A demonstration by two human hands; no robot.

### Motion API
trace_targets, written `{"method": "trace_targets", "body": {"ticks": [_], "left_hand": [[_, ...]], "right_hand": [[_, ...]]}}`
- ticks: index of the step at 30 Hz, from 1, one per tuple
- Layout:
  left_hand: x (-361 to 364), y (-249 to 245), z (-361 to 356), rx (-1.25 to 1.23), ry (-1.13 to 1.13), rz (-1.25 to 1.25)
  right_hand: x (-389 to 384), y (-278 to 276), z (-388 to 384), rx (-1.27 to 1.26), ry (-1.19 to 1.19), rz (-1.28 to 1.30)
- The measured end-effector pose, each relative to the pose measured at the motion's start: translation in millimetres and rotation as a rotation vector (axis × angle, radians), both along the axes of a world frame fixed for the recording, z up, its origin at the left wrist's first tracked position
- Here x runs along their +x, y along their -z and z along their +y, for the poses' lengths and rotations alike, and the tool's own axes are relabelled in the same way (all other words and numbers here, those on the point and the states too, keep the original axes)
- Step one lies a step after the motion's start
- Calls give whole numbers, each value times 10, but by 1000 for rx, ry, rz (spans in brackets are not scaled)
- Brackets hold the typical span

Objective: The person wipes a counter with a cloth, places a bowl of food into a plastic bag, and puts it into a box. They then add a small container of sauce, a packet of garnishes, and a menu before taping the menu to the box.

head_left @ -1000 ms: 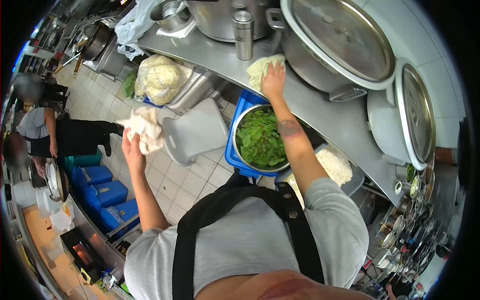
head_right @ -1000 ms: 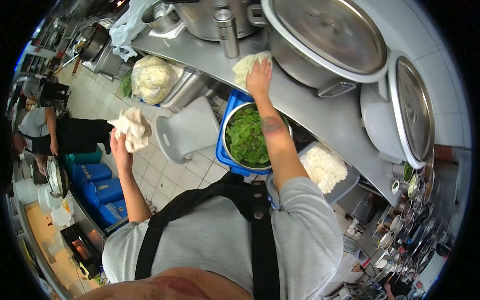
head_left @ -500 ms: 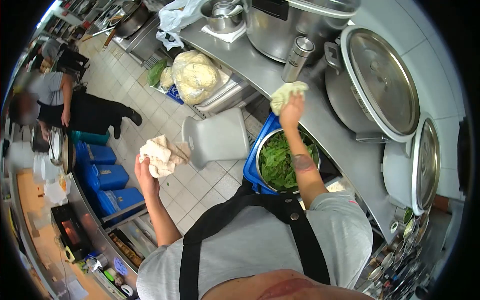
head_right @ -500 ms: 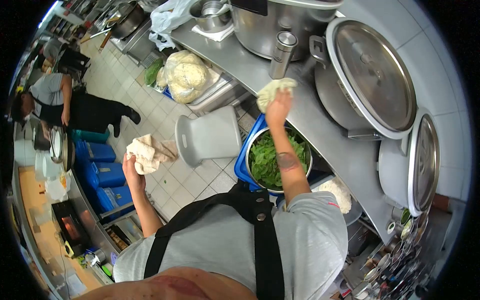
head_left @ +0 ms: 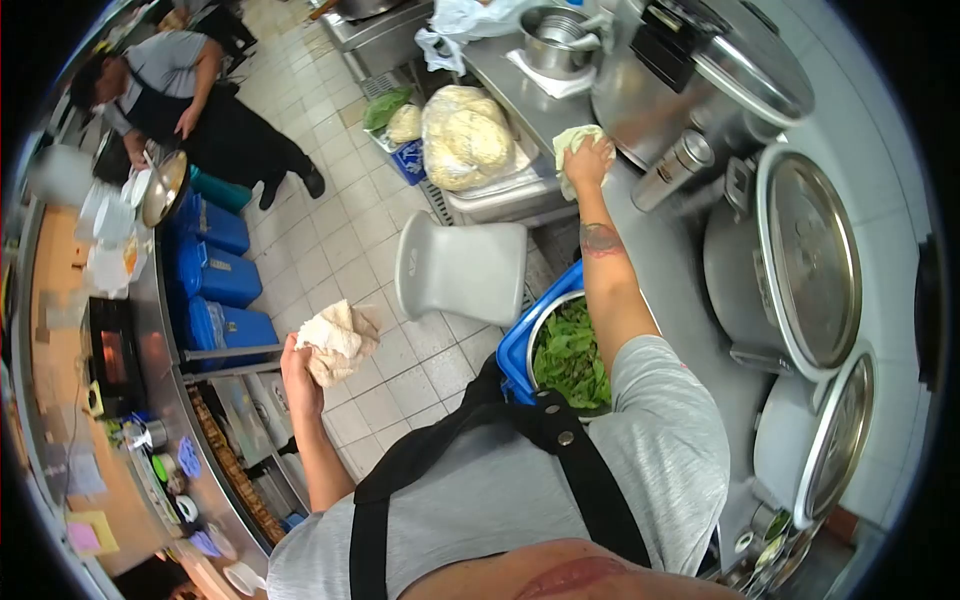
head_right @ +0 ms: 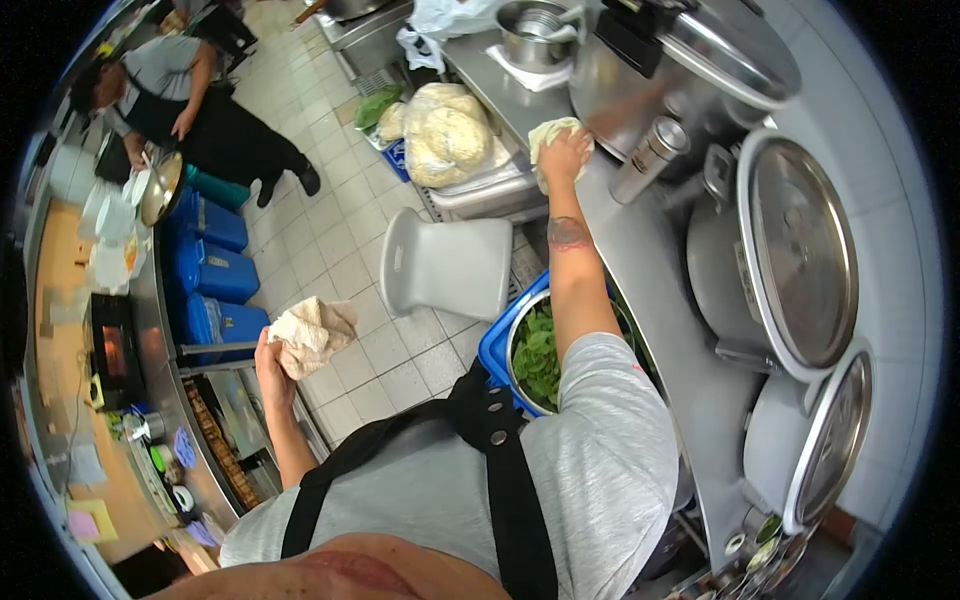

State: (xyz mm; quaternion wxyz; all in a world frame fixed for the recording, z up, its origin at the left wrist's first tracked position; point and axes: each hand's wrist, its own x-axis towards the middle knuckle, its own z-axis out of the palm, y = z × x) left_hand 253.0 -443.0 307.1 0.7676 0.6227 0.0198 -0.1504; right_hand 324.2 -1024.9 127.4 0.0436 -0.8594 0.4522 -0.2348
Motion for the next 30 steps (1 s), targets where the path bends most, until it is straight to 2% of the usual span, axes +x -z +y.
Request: {"method": "trace_targets", "body": {"ticks": [2,4,5,8,10,12,14,17,18,19,20,22,24,25,28,29,30], "left_hand": [[-80,71,35,-31,-33,27],[-129,75,-20,-41,-87,71],[-126,155,11,-60,-117,69],[-148,23,-165,-166,-60,66],[-178,-86,-285,-158,-26,64],[-193,-179,-362,-135,41,32],[-200,-188,-423,-236,116,135],[-310,-318,-730,-347,181,357],[-338,-367,-836,-347,227,397],[-412,-451,-979,-351,274,344],[-500,-553,-1116,-357,322,288],[-684,-752,-1240,-220,469,183],[-810,-813,-1266,-131,558,103],[-886,-860,-1223,-81,601,59],[-1037,-1130,-950,771,519,-609],[-1024,-977,-814,741,309,-990],[-1039,-980,-707,684,301,-956]], "right_hand": [[308,22,-101,167,-330,-72],[411,-268,-47,430,-657,-81],[361,-482,161,576,-690,-245],[-2,-620,407,399,-739,-393],[-832,-1173,684,294,-614,-362],[-1624,-1149,576,102,-435,-306],[-2232,-1207,495,148,-38,-47],[-2600,-1367,481,371,-127,351],[-2592,-1485,660,289,-397,95],[-2508,-1702,961,207,-659,-168],[-2438,-2124,1342,372,-992,-295],[-2387,-2470,1990,709,-1312,-419],[-2429,-2678,2414,732,-1412,-345],[-2438,-2693,2497,723,-1375,-333],[-2514,-2532,2503,1018,-1261,-477],[-2615,-2566,2521,1086,-1256,-535],[-2727,-2596,2541,1134,-1231,-566]]}}
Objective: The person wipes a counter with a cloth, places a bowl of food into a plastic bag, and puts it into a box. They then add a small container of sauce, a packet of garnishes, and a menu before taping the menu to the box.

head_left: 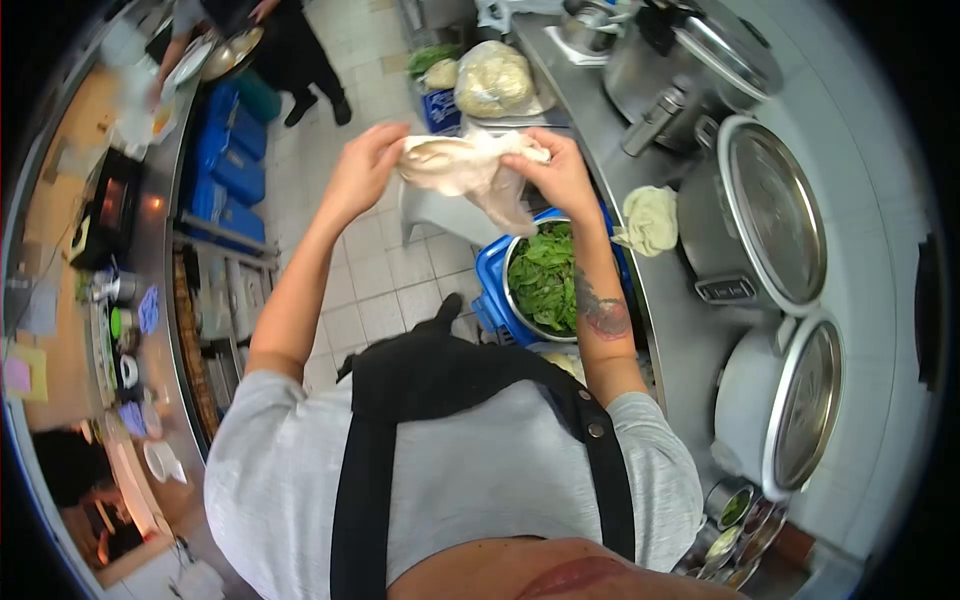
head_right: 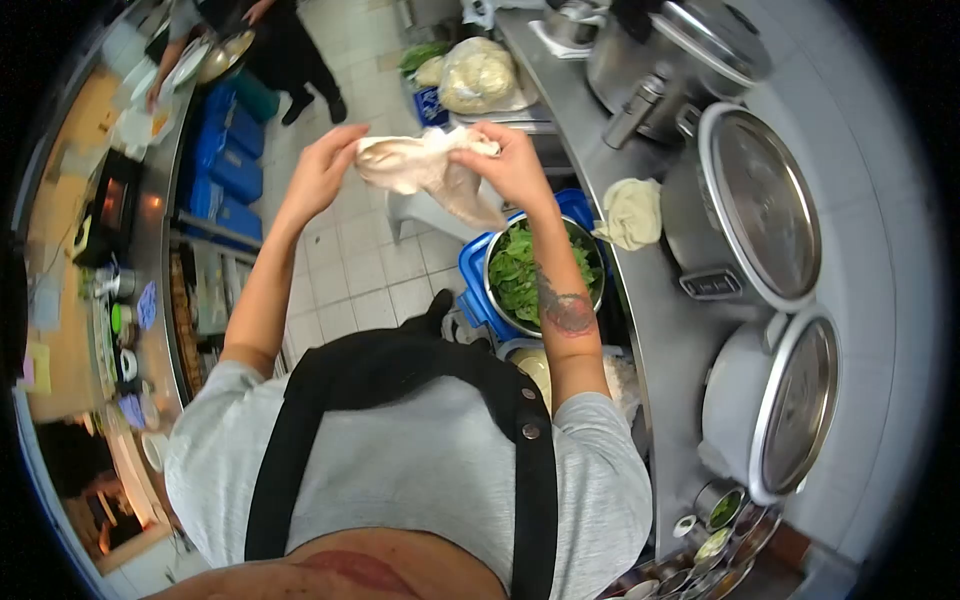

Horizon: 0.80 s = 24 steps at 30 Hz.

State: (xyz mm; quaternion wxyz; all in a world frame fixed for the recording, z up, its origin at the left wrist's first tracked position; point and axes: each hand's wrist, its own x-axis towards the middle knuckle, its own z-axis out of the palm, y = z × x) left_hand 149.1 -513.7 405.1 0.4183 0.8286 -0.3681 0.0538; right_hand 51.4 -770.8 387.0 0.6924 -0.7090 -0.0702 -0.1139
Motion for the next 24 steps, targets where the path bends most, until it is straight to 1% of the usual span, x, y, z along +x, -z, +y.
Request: {"method": "trace_targets", "body": {"ticks": [1,2,3,5,6,7,8,10,12,14,15,16,18,19,20,22,24], "left_hand": [[-46,-21,94,-51,19,46],[-85,-56,189,-21,17,125],[-107,-84,306,13,16,202],[-18,171,505,-292,15,373],[-32,212,550,-428,-2,457],[-35,231,626,-558,-23,545],[-13,240,733,-593,4,600],[126,279,1002,-577,102,654],[149,150,1243,-516,180,647],[213,16,1473,-430,283,639],[254,-26,1591,-373,347,636],[272,-69,1705,-314,407,632],[159,-268,1741,-301,513,688],[72,-398,1712,-285,571,727],[7,-480,1676,-266,625,767],[12,-552,1597,-108,798,811],[42,-662,1618,-37,988,1006]], "right_hand": [[-93,21,0,-54,-6,-13],[-178,34,0,-110,-5,-24],[-285,-6,56,-76,-45,32],[-446,-27,132,-158,-104,47],[-527,-62,196,-206,-136,67],[-618,-120,233,-403,-94,52],[-721,-162,252,-598,-55,45],[-879,-173,283,-676,-29,111],[-1058,-182,350,-520,-56,340],[-1178,-226,457,-491,-99,396],[-1211,-239,523,-424,-145,436],[-1208,-227,636,-537,-108,316],[-1173,-245,890,-763,-45,76],[-1031,-252,1083,-688,-112,62],[-889,-235,1341,-547,-193,106],[-683,-122,1943,-238,-358,187],[-496,180,2284,-364,-463,251]]}}
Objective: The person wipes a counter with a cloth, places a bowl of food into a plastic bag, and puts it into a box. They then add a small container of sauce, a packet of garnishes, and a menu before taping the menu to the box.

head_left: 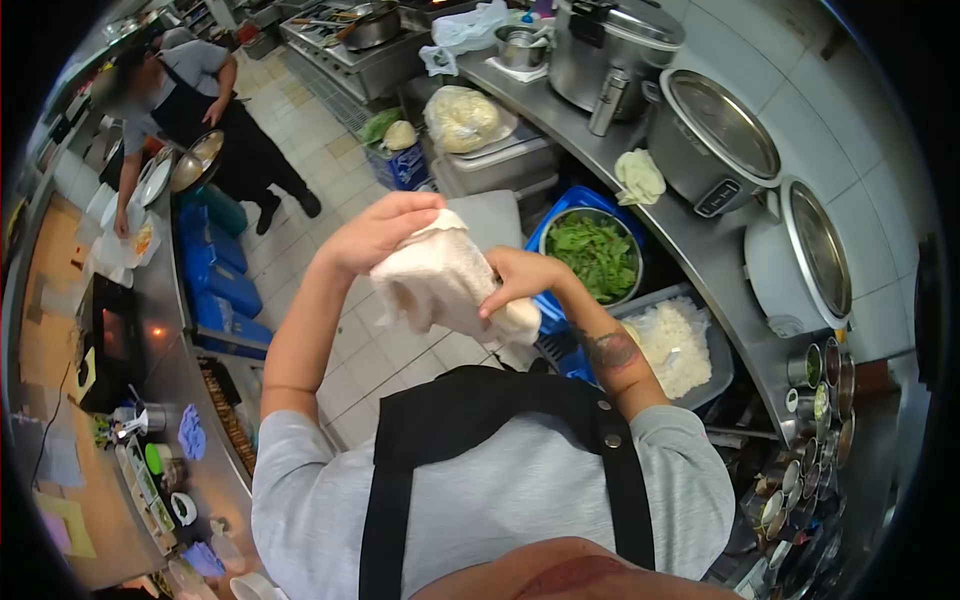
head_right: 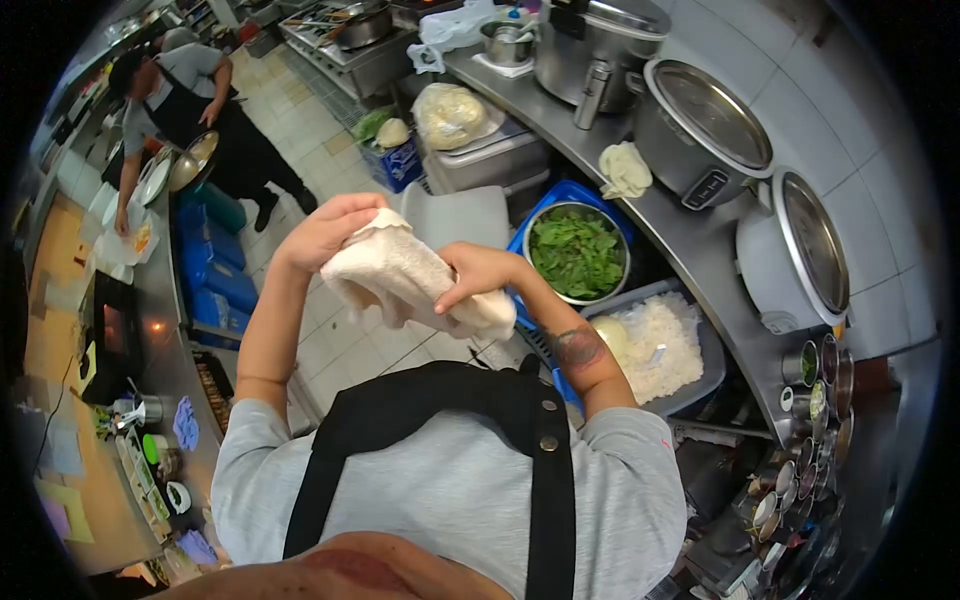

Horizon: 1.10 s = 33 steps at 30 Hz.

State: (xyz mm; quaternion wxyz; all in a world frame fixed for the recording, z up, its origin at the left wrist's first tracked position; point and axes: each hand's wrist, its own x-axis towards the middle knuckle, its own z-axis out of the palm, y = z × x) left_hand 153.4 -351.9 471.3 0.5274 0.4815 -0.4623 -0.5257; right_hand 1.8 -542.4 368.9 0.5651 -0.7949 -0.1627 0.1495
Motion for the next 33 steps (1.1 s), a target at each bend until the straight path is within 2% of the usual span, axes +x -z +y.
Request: {"method": "trace_targets", "body": {"ticks": [1,2,4,5,6,7,9,12,13,14,15,16,17,18,19,20,22,24,25,26,27,29,30,31,32,33], "left_hand": [[91,6,18,-37,82,134],[217,7,61,-101,78,258],[330,126,166,-243,-202,631],[354,460,181,-158,-399,635],[379,795,195,-67,-594,635],[303,1235,231,-105,-760,434],[54,1744,294,-316,-247,1470],[-186,1566,552,-248,-124,1346],[-100,1482,612,-283,-162,1344],[47,1430,671,-339,-92,1256],[212,1420,713,-335,-211,1141],[353,1412,754,-337,-384,893],[584,1503,810,-375,-277,958],[635,1298,863,-382,-223,893],[720,1162,903,-312,-330,667],[722,885,900,-206,-302,500],[825,575,900,-91,-295,368],[1008,386,931,-158,-278,613],[1176,453,881,-203,-279,768],[1327,674,784,-357,-217,810],[1214,973,735,-387,-470,351],[678,1132,519,-320,-798,282],[409,1088,491,-231,-876,694],[427,1179,539,-196,-696,933],[468,1200,601,-189,-415,1067],[613,1306,598,-150,-390,990]], "right_hand": [[58,163,72,36,-17,31],[70,140,137,197,90,39],[60,65,238,519,310,70],[95,-15,328,798,388,65],[124,-171,341,901,470,153],[166,-213,348,930,544,134],[263,-239,302,975,660,111],[290,-131,98,1043,770,160],[275,-132,52,1021,816,181],[252,-166,32,998,862,208],[262,-117,-65,944,851,183],[246,-216,-71,847,899,164],[238,-267,-139,702,917,105],[237,-369,-160,626,957,110],[239,-387,-256,597,945,67],[246,-425,-306,608,938,29],[233,-560,-405,604,898,17],[252,-698,-406,676,853,20],[262,-713,-402,712,829,25],[288,-686,-410,765,854,28],[333,-652,-417,821,877,31],[415,-534,-501,880,920,40],[433,-445,-548,821,948,58],[442,-363,-601,761,979,72],[414,-313,-638,699,1014,93],[374,-297,-630,591,1030,101]]}}
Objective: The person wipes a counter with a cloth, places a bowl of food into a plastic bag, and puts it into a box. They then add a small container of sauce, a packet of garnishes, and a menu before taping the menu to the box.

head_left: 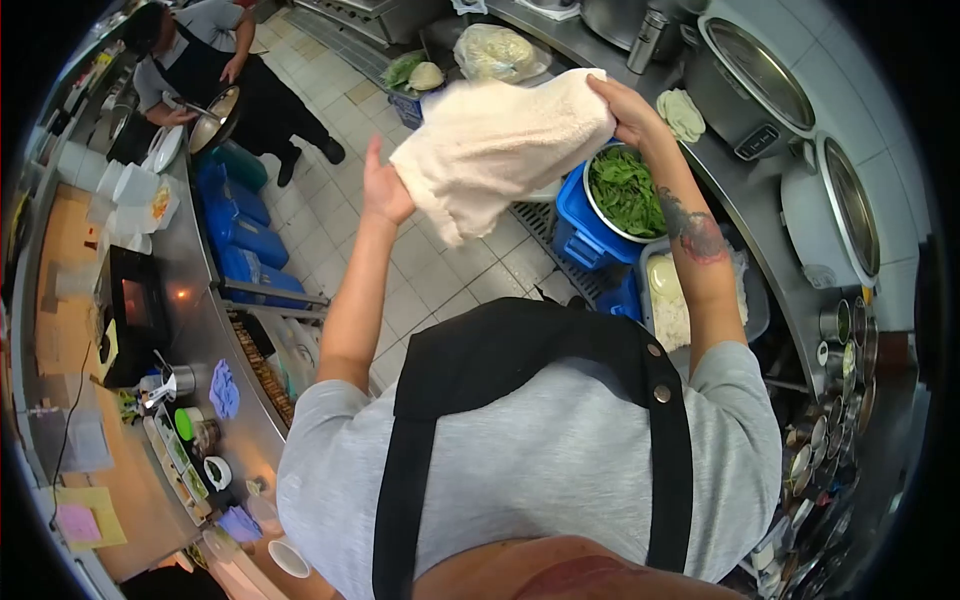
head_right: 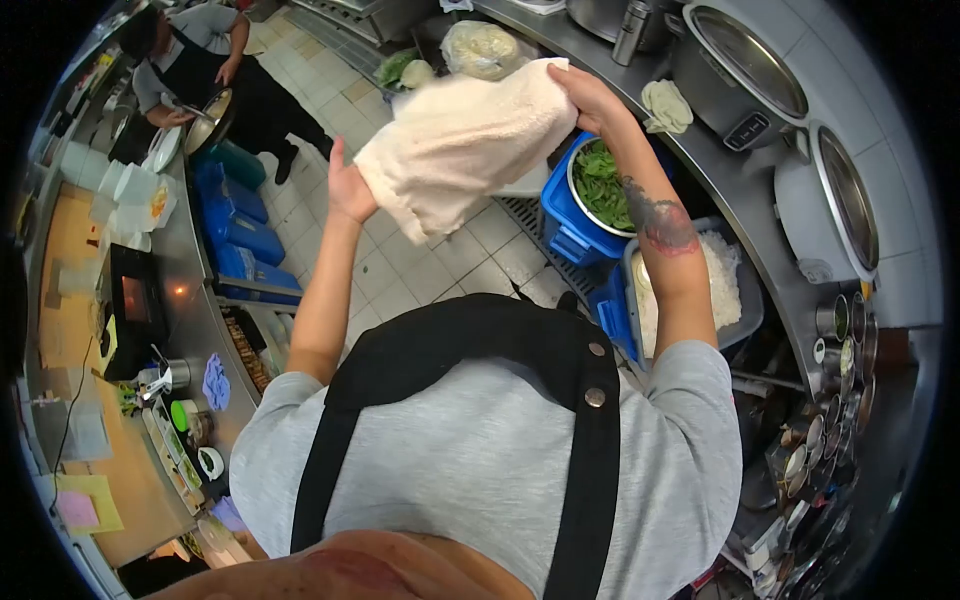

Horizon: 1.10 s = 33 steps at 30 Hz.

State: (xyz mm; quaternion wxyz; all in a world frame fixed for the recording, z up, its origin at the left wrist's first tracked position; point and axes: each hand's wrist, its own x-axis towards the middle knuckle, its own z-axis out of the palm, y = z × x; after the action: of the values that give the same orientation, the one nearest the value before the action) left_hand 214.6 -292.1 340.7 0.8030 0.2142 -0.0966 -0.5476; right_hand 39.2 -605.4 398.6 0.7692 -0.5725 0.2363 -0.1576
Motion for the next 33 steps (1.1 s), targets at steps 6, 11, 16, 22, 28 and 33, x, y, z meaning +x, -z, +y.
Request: {"method": "trace_targets", "body": {"ticks": [6,11,16,22,28,33], "left_hand": [[325,220,-145,637,-225,-572],[466,309,-139,748,-446,-634],[546,399,-56,638,-400,-406],[290,120,257,624,-403,-928],[271,-293,647,355,-354,-910],[65,-324,308,267,-378,-485]], "right_hand": [[-8,292,-423,-606,25,335],[-115,201,-407,-633,208,419],[-308,135,-293,-548,-25,230],[-740,-160,-30,-1362,-279,366],[-1280,-517,80,-1306,-278,299],[-1170,-83,-205,-433,-191,30]]}}
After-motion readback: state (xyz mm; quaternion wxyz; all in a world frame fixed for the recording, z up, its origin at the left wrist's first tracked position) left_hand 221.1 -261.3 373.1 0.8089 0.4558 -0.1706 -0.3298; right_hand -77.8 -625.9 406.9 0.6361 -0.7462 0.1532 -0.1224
